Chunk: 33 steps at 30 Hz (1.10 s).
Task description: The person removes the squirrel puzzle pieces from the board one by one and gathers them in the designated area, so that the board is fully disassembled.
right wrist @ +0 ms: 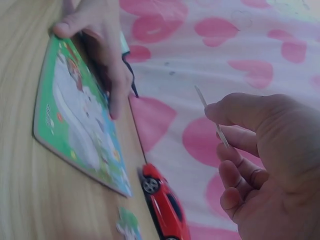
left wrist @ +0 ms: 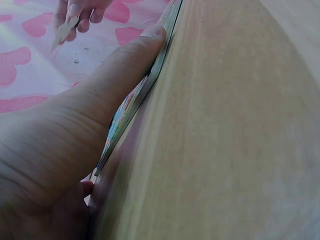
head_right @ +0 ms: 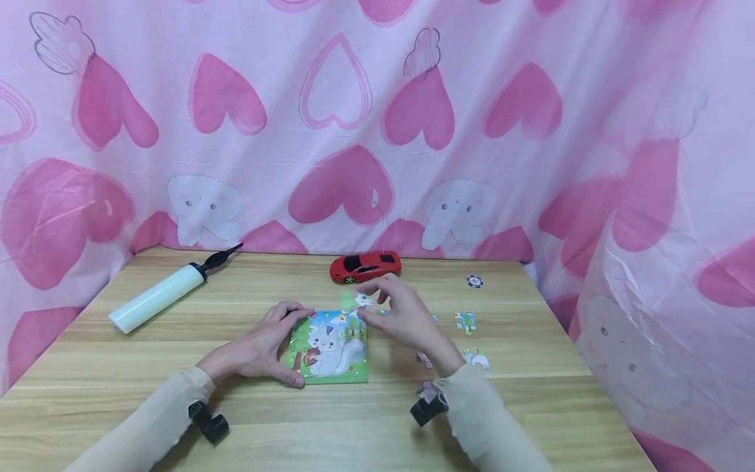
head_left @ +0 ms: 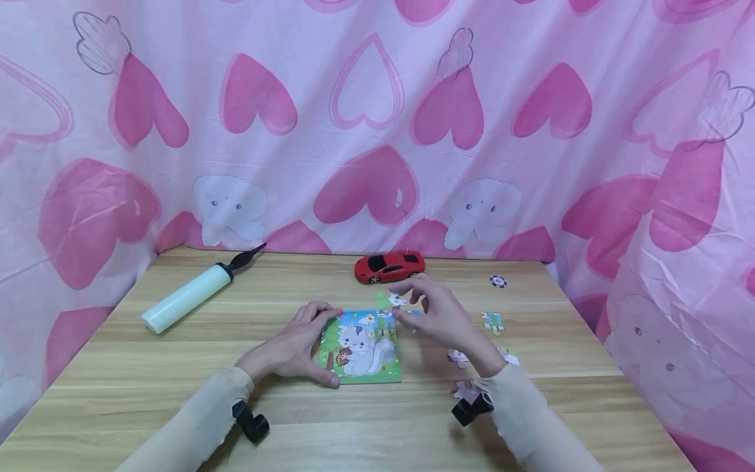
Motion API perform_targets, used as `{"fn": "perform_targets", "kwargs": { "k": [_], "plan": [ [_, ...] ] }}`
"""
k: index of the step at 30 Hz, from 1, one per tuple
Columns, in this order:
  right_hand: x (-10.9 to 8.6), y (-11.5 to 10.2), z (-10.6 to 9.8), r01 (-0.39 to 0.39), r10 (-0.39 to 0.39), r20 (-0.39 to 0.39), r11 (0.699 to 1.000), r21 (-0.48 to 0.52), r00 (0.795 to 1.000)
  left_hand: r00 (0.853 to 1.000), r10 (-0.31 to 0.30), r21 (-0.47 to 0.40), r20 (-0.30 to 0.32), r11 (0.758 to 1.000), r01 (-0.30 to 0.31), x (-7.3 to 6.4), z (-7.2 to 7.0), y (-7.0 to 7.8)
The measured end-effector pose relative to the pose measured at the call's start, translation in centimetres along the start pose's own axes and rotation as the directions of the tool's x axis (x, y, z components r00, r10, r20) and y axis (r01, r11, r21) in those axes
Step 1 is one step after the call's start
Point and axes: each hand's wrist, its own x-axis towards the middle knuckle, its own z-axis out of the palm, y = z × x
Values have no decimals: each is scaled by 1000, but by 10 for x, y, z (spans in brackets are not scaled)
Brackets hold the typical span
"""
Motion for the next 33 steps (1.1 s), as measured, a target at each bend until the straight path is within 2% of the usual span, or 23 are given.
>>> {"fn": "perform_targets", "kwargs": {
  "k": [6, 15, 23, 33],
  "plan": [
    [-11, 5, -14, -35, 35, -20, 999, 0, 999, 1000, -6, -2, 1, 1000, 6, -1, 0, 0],
    [-28, 17, -23, -36, 36, -24, 999, -14, 999, 1000, -12, 10, 3, 1000, 12, 0, 1, 0],
    [-41, 31, -22, -53, 53, -1, 999, -14, 999, 1000, -7, 12, -1, 1000, 7, 1, 0, 0],
    [-56, 45, -12, -106, 108, 66, 994, -36, 992, 1000, 12, 8, -9, 1000, -12, -1, -1, -1]
  ]
}}
